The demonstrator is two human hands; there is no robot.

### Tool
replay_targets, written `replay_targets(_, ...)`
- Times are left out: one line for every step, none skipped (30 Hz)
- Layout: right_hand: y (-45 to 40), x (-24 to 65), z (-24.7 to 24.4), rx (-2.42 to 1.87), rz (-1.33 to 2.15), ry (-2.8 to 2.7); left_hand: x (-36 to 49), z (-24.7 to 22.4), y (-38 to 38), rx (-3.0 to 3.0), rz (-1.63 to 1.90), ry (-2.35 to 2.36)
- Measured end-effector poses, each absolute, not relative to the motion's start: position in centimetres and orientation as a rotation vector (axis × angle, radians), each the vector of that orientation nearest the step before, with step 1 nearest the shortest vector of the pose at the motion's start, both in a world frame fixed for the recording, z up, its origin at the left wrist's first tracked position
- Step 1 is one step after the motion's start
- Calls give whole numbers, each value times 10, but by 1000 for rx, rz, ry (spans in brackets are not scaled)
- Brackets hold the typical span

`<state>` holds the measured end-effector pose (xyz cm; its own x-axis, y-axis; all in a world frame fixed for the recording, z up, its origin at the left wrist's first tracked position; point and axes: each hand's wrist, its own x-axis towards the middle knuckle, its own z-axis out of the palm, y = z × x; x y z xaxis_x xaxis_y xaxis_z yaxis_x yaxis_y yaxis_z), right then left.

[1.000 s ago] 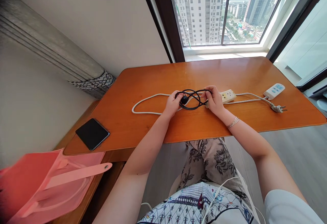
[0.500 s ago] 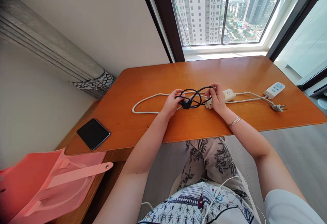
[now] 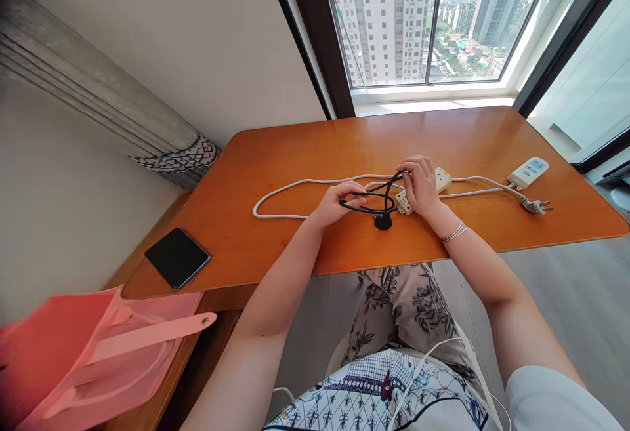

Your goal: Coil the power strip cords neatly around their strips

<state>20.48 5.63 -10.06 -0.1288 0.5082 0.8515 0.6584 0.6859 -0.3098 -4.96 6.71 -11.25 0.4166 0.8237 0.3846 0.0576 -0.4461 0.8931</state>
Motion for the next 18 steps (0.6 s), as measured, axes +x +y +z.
replay_targets(57,208,-99,-950,-220,-1824,-50,-113,67,1813,1115,766)
replay_targets(57,210,-97,-973,-263,-1858,-50,-113,67,1815,1113,774)
replay_targets(57,212,-96,-998,-301,-1885,-50,-114,67,1819,1106,785)
replay_targets(57,213,-95,-1018,-333,-1906,-50,-114,67,1825,1098,794)
replay_targets(57,214,-94,-1028,-359,-1923,-50,-114,67,1835,1089,801)
replay_targets(57,215,-93,-1029,-374,-1939,-50,-114,67,1852,1083,806)
replay_targets(56,215,-93,-1022,-376,-1954,-50,-114,66,1873,1081,811)
replay_targets(55,216,-93,-1012,-364,-1970,-50,-113,66,1898,1081,816)
replay_targets(55,215,-93,-1002,-338,-1985,-51,-113,65,1926,1081,823)
replay_targets(55,215,-93,-994,-298,-1994,-51,-112,64,1959,1076,830)
replay_targets(54,215,-94,-991,-248,-1991,-51,-111,63,1996,1062,836)
replay_targets(55,214,-96,-992,-188,-1971,-51,-110,62,2034,1042,842)
replay_targets(55,213,-97,-1000,-121,-1930,-51,-109,62,2073,1017,847)
replay_targets(56,212,-99,-1019,-39,-1869,-51,-108,61,2109,991,848)
replay_targets(57,211,-100,-1049,58,-1793,-51,-108,61,2139,968,844)
replay_targets(58,211,-100,-1083,165,-1705,-51,-107,61,2161,953,835)
replay_targets(59,210,-100,-1116,273,-1612,-51,-107,61,2175,941,826)
replay_targets(60,211,-98,-1144,373,-1525,-51,-106,61,2185,928,817)
